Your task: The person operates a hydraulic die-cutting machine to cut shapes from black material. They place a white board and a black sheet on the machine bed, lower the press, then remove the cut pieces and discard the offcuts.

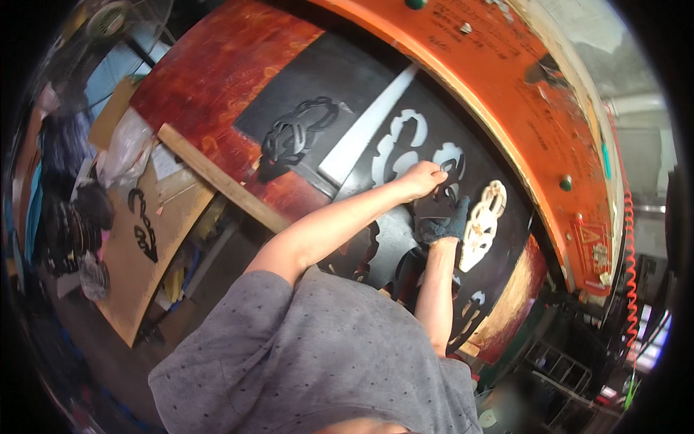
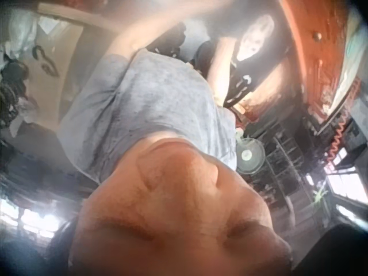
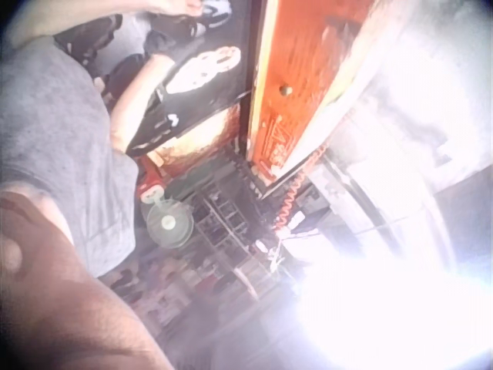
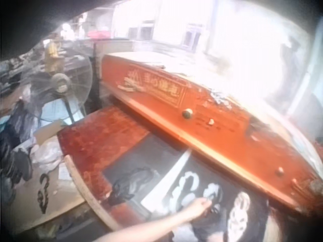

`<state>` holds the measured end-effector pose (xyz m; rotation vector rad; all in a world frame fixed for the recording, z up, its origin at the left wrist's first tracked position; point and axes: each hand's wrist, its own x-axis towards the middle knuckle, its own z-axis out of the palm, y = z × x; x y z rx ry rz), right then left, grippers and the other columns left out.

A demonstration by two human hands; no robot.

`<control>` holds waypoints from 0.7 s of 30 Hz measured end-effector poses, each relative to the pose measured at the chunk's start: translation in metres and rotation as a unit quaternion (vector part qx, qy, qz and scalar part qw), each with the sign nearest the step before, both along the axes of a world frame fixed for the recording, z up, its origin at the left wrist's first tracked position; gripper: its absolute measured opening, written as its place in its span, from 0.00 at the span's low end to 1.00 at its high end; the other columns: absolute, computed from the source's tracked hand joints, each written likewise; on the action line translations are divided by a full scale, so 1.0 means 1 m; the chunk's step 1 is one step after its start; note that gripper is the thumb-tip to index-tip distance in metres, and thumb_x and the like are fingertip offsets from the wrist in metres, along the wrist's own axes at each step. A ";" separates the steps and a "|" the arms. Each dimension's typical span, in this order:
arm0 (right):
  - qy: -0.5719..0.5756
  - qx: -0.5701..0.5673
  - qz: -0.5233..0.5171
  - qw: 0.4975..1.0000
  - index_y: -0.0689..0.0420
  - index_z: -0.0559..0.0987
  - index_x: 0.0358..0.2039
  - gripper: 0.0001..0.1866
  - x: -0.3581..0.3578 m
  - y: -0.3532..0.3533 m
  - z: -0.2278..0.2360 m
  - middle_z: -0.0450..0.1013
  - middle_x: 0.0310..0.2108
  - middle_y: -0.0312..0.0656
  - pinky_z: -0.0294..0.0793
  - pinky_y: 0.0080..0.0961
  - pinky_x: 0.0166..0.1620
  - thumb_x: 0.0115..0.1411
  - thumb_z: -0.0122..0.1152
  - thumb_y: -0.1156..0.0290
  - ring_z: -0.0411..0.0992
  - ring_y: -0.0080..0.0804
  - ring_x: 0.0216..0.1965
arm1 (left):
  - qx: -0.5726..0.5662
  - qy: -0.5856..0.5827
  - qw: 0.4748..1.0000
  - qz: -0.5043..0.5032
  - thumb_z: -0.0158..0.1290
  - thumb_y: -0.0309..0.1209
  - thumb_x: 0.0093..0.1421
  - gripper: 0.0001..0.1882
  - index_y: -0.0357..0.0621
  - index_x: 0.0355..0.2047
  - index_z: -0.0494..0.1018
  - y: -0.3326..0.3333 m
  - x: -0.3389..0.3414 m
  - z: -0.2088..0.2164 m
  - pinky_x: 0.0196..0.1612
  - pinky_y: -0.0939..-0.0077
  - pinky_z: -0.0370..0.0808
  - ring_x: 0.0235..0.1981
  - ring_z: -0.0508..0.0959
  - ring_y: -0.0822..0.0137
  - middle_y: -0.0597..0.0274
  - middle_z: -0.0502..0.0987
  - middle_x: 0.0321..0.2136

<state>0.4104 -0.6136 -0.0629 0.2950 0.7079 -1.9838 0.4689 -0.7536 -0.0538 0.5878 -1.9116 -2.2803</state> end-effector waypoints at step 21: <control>0.443 0.401 0.080 0.798 0.61 0.75 0.27 0.08 0.009 -0.021 0.028 0.74 0.23 0.43 0.69 0.27 0.27 0.50 0.60 0.70 0.74 0.36 0.26 | 0.013 -0.070 0.989 -0.130 0.43 0.42 0.64 0.18 0.44 0.23 0.70 -0.022 -0.001 -0.012 0.17 0.80 0.63 0.14 0.68 0.74 0.63 0.72 0.18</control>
